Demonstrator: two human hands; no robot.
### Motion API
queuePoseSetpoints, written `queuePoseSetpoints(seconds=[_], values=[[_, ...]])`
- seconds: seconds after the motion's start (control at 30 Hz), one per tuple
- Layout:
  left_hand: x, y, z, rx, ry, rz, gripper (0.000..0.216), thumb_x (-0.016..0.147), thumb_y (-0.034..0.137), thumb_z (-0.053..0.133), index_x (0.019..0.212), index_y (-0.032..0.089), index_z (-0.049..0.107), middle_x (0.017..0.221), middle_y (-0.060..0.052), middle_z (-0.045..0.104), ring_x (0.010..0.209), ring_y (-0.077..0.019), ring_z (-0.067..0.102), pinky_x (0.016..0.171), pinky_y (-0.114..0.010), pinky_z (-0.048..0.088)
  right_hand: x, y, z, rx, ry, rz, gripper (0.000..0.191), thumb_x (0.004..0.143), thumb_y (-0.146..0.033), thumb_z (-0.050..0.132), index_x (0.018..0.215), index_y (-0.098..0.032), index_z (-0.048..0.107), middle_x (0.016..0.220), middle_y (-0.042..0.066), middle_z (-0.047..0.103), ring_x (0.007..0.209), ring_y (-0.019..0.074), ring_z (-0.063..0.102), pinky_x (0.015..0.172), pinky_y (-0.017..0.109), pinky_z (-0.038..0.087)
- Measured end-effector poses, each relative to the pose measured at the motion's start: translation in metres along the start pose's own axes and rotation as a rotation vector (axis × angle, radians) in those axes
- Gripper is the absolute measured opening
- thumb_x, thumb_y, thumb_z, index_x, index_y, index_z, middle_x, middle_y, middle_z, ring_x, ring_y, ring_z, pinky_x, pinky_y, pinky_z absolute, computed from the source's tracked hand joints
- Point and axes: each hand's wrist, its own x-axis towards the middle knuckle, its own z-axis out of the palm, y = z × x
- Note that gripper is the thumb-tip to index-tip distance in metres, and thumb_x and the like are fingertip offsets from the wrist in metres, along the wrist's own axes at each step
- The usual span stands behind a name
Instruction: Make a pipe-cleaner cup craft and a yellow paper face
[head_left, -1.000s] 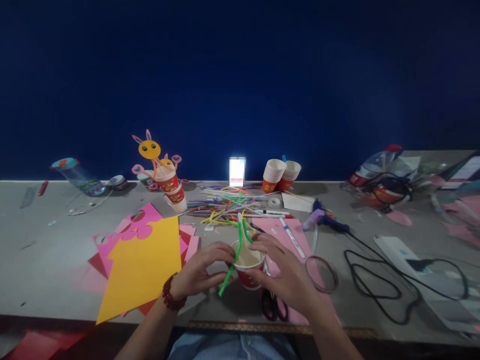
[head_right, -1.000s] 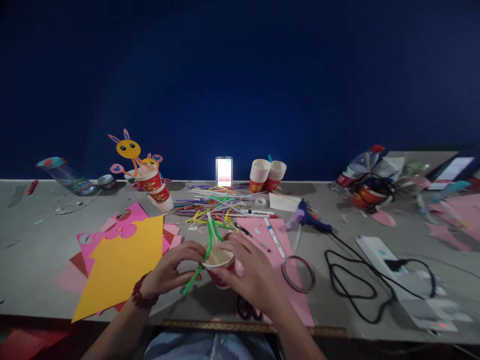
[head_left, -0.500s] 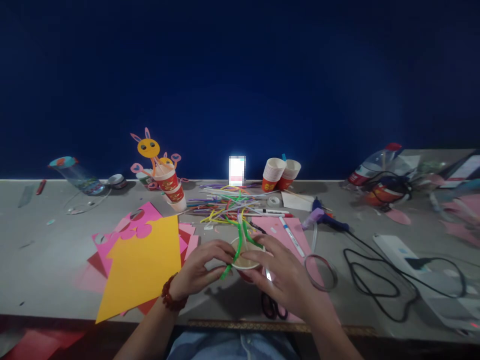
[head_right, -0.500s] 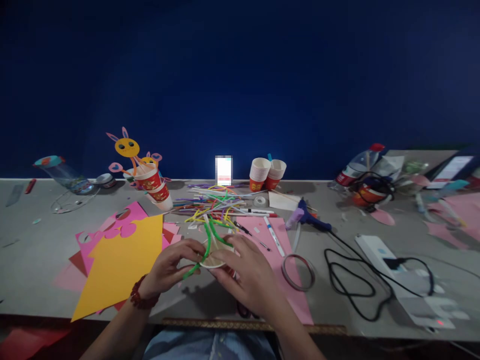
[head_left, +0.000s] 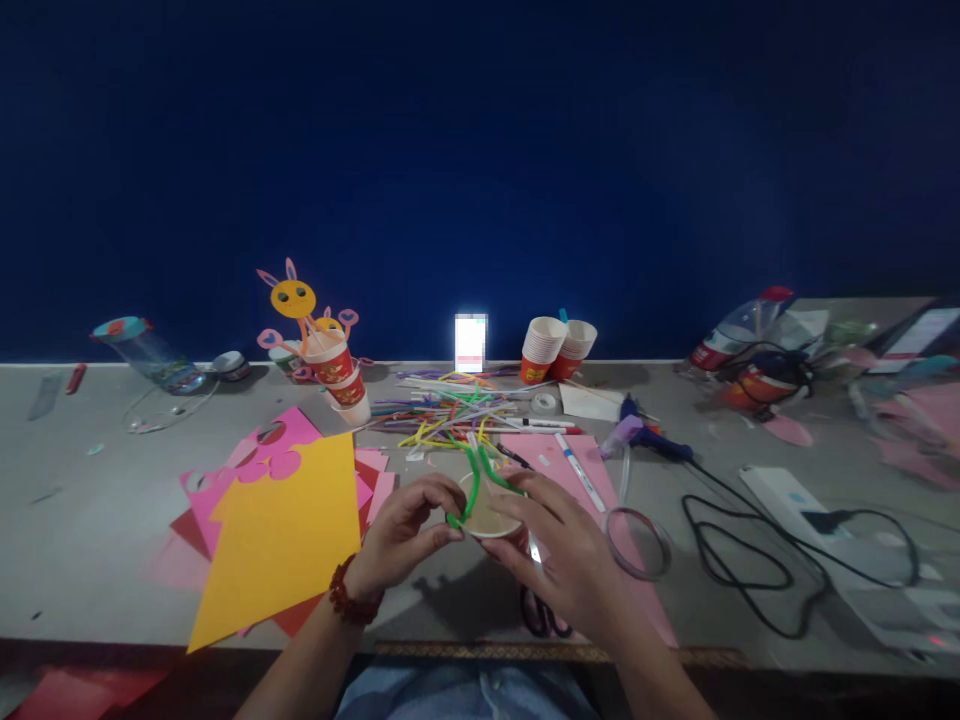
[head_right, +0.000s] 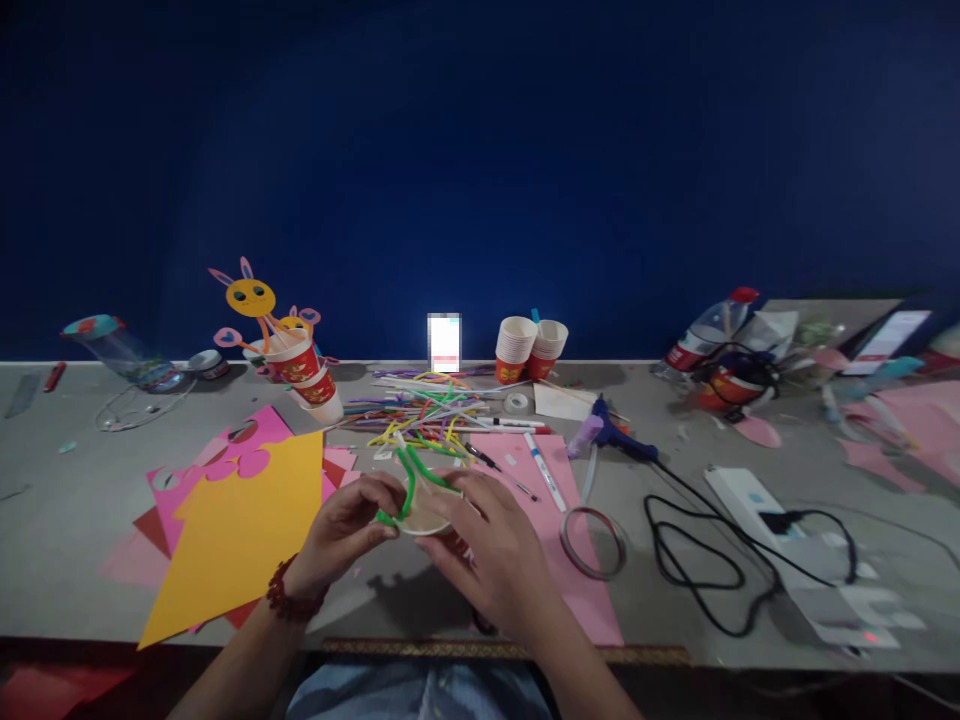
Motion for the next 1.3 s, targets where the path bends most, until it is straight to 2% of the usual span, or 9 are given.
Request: queuePoseSetpoints(seconds=[0.27,0.43,0.67,0.8,0.87,0.93,1.03,1.1,1.3], values=[[-0.001,0.004,-0.002,0.034,-0.006,-0.025,0.009,0.090,0.021,0.071,0.090,0.018,0.062,0.093,-0.007,0.064,0.092,-0.0185,0.061,0.082,-0.029,0.049,-0.004,0.004,0.001,0.051,-0.029,0.078,0.052,0.090,-0.037,0.070,0.135,-0.024,0.048,0.133,0.013,0.065,0.126,0.0294,0.060,0.104,0.046,0.051],[0.000,0.003,-0.001,-0.015,0.053,-0.038,0.014,0.088,0.021,0.073,0.093,0.018,0.061,0.094,-0.006,0.063,0.092,-0.0176,0.061,0.083,-0.028,0.050,-0.004,0.002,0.003,0.063,-0.028,0.151,0.049,0.091,-0.037,0.066,0.134,-0.023,0.047,0.131,0.013,0.066,0.122,0.0293,0.063,0.102,0.046,0.053],[-0.001,0.001,0.001,-0.053,0.047,-0.026,0.015,0.087,0.018,0.073,0.089,0.019,0.059,0.090,-0.003,0.061,0.089,-0.0155,0.059,0.080,-0.026,0.049,-0.002,0.000,0.000,0.091,-0.016,0.147,0.049,0.091,-0.034,0.068,0.134,-0.023,0.048,0.131,0.011,0.066,0.124,0.0279,0.062,0.101,0.041,0.054],[-0.004,-0.003,0.002,-0.020,0.061,-0.034,0.015,0.087,0.017,0.074,0.087,0.019,0.058,0.088,-0.002,0.061,0.088,-0.0151,0.058,0.079,-0.025,0.048,-0.004,0.002,0.001,0.115,-0.013,0.136,0.049,0.090,-0.032,0.067,0.135,-0.024,0.048,0.132,0.012,0.065,0.124,0.0280,0.062,0.103,0.042,0.053],[-0.005,-0.005,0.001,-0.028,0.062,-0.052,0.016,0.086,0.018,0.075,0.091,0.019,0.060,0.090,-0.002,0.061,0.088,-0.0150,0.058,0.079,-0.025,0.048,-0.004,0.005,0.002,0.125,-0.011,0.132,0.052,0.089,-0.032,0.070,0.135,-0.024,0.048,0.132,0.012,0.065,0.124,0.0285,0.062,0.103,0.043,0.053],[-0.005,-0.006,-0.001,-0.033,0.064,-0.089,0.025,0.084,0.020,0.078,0.103,0.020,0.061,0.092,-0.002,0.062,0.087,-0.0145,0.059,0.079,-0.024,0.049,-0.005,0.008,0.004,0.140,-0.010,0.135,0.055,0.087,-0.031,0.073,0.135,-0.025,0.048,0.133,0.012,0.064,0.124,0.0285,0.061,0.102,0.043,0.053],[-0.006,-0.004,-0.004,0.039,0.055,-0.152,0.037,0.084,0.024,0.079,0.116,0.022,0.061,0.098,-0.004,0.063,0.088,-0.0148,0.060,0.080,-0.024,0.050,-0.006,0.012,0.007,0.163,0.000,0.129,0.056,0.086,-0.028,0.072,0.136,-0.026,0.047,0.133,0.011,0.063,0.126,0.0283,0.060,0.103,0.044,0.052],[-0.005,-0.001,-0.006,0.130,0.036,-0.170,0.030,0.086,0.028,0.076,0.112,0.021,0.064,0.102,-0.005,0.065,0.089,-0.0158,0.061,0.080,-0.025,0.050,-0.008,0.014,0.010,0.172,0.016,0.124,0.056,0.086,-0.027,0.072,0.136,-0.026,0.047,0.133,0.012,0.063,0.127,0.0287,0.059,0.103,0.045,0.052],[-0.003,0.009,-0.007,0.435,-0.020,-0.072,0.021,0.091,0.032,0.070,0.109,0.021,0.065,0.099,-0.005,0.069,0.083,-0.0151,0.061,0.078,-0.025,0.050,-0.012,0.015,0.014,0.203,0.050,0.132,0.056,0.085,-0.027,0.073,0.135,-0.027,0.049,0.131,0.011,0.063,0.127,0.0286,0.058,0.102,0.044,0.051]])
